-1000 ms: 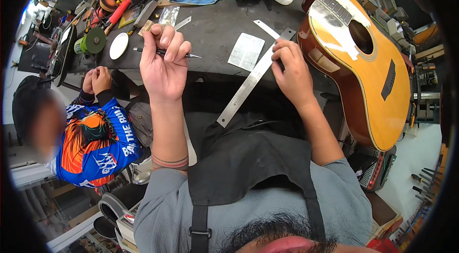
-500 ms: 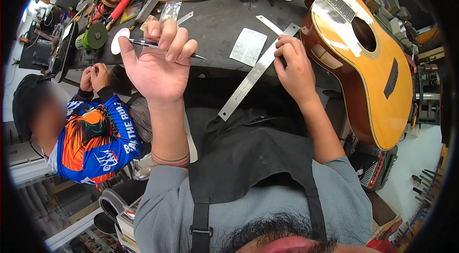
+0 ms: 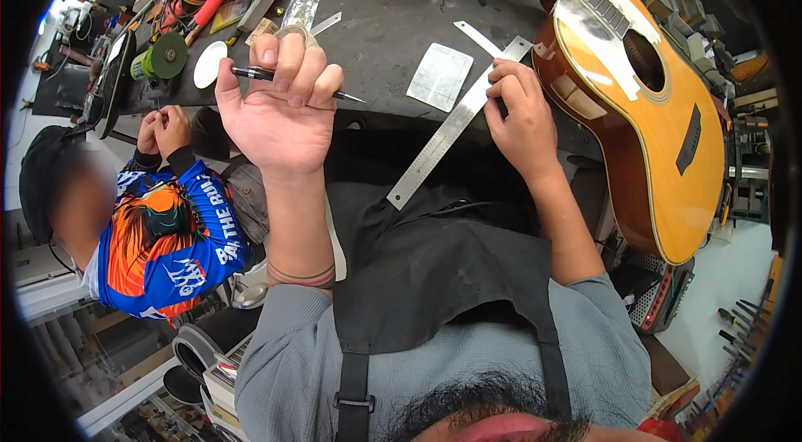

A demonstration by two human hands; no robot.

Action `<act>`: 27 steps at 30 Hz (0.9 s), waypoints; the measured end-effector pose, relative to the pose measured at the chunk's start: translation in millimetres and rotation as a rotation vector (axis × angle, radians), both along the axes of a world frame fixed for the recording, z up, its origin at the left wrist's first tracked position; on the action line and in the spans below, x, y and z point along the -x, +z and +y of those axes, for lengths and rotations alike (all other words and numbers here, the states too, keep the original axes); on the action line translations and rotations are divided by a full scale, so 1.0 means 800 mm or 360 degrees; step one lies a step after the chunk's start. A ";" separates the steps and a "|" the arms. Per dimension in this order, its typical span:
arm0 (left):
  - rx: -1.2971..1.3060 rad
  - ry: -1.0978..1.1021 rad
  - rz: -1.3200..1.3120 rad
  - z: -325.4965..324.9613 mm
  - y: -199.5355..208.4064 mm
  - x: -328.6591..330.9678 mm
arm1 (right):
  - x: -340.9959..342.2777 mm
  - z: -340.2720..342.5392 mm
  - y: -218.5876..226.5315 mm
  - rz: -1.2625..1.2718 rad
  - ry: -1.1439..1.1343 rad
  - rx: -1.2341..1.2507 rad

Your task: The person marks a small rectangular piece of material using a ruler and a pen, then uses a rotary tool to grind the edges of the piece. The person works at a cluttered workbench with a guitar visible nearby.

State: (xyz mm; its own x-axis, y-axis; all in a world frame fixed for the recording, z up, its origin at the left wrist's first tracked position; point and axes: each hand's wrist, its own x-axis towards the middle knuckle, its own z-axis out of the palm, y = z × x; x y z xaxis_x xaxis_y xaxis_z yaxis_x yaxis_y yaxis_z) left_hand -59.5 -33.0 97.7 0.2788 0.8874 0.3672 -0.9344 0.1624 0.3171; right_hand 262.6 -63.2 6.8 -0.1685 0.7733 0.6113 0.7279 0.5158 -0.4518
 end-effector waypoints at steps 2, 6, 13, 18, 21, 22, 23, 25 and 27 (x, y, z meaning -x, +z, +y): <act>0.0009 -0.0001 0.0002 -0.001 0.001 0.001 | 0.000 0.000 0.000 0.0001 -0.0002 0.0001; -0.0077 -0.0056 -0.0015 -0.003 0.004 0.002 | 0.002 -0.001 0.002 0.0016 -0.0005 0.0004; 0.0743 0.0822 0.0326 -0.028 0.049 -0.056 | -0.003 -0.001 -0.003 -0.0006 0.0026 -0.0089; -0.0191 -0.0062 0.0119 -0.004 -0.050 0.012 | -0.002 -0.006 -0.002 -0.0002 0.0067 -0.0138; -0.0106 0.0918 0.1090 -0.031 -0.072 -0.020 | 0.002 -0.006 0.000 -0.0020 0.0090 -0.0186; -0.0331 0.0921 0.1296 -0.033 -0.082 -0.019 | 0.005 -0.005 0.001 -0.0024 0.0097 -0.0203; -0.0467 0.0952 0.1500 -0.039 -0.085 -0.028 | 0.008 -0.005 0.003 -0.0033 0.0102 -0.0218; -0.0555 0.0837 0.1583 -0.053 -0.096 -0.044 | 0.018 -0.001 0.006 -0.0022 0.0085 -0.0221; -0.0635 0.0844 0.1981 -0.062 -0.112 -0.052 | 0.028 0.003 0.005 -0.0024 0.0048 -0.0206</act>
